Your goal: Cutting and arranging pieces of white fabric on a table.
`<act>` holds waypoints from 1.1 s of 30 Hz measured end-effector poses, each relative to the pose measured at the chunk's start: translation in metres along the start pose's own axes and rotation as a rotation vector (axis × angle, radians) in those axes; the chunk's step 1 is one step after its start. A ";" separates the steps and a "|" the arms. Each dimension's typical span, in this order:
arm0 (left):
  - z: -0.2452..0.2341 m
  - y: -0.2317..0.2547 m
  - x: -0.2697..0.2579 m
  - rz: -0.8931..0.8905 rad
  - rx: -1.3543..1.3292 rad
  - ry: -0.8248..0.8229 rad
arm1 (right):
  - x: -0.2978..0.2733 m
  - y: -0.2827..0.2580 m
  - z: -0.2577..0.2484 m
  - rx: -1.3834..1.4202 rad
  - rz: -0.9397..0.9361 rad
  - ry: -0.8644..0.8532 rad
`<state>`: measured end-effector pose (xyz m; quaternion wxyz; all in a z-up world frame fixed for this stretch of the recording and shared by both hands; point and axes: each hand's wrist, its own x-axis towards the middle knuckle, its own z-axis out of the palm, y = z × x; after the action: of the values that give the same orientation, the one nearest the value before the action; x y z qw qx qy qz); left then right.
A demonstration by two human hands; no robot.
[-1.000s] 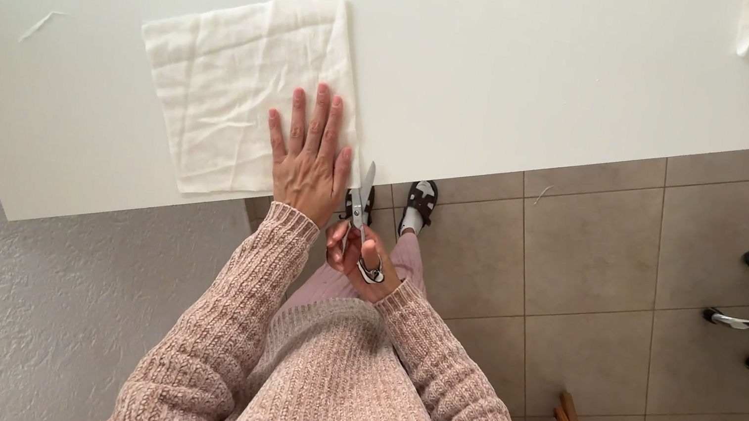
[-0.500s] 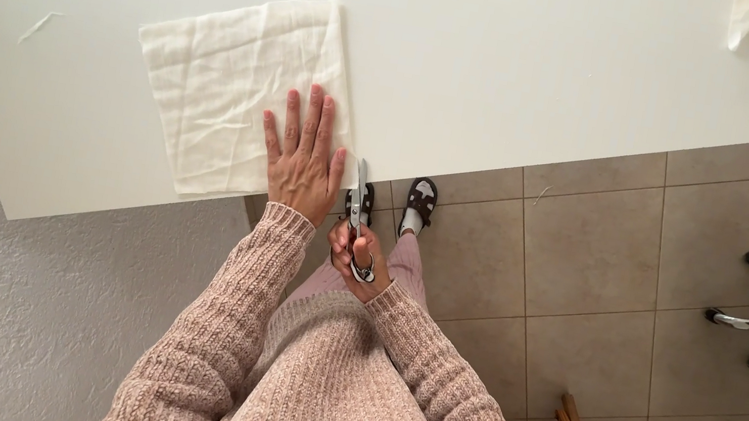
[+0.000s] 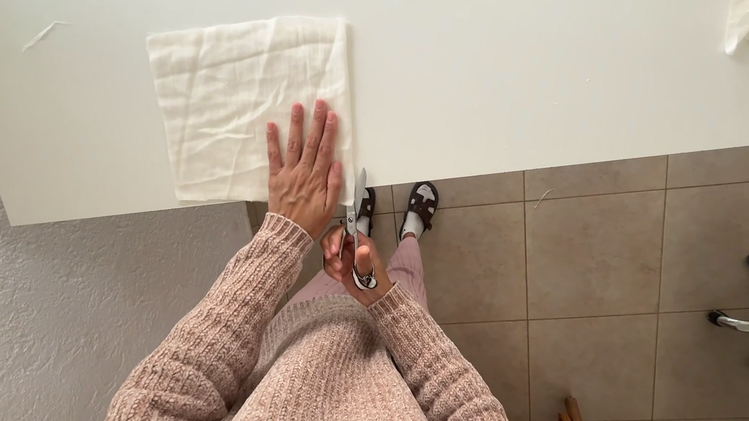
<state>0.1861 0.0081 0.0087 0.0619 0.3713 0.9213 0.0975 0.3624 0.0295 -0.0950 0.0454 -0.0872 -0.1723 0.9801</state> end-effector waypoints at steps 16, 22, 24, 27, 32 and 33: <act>-0.001 -0.004 -0.020 0.062 -0.017 -0.061 | 0.000 0.006 0.007 0.014 -0.063 0.096; -0.004 -0.005 -0.022 0.078 -0.023 -0.053 | -0.005 0.009 0.003 -0.030 -0.064 0.148; -0.004 -0.006 -0.022 0.087 -0.038 -0.061 | -0.009 0.019 -0.006 -0.042 -0.058 0.128; -0.009 -0.006 -0.026 0.086 -0.083 -0.093 | -0.007 0.013 0.005 -0.040 -0.048 0.065; -0.015 -0.004 -0.037 0.097 -0.122 -0.137 | -0.001 0.020 -0.008 -0.007 -0.048 0.083; -0.016 -0.004 -0.040 0.105 -0.123 -0.151 | -0.001 0.018 -0.006 -0.013 -0.044 0.096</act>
<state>0.2090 -0.0248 0.0255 0.1486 0.4207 0.8856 0.1287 0.3637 0.0149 -0.1069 0.0749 -0.1304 -0.1780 0.9725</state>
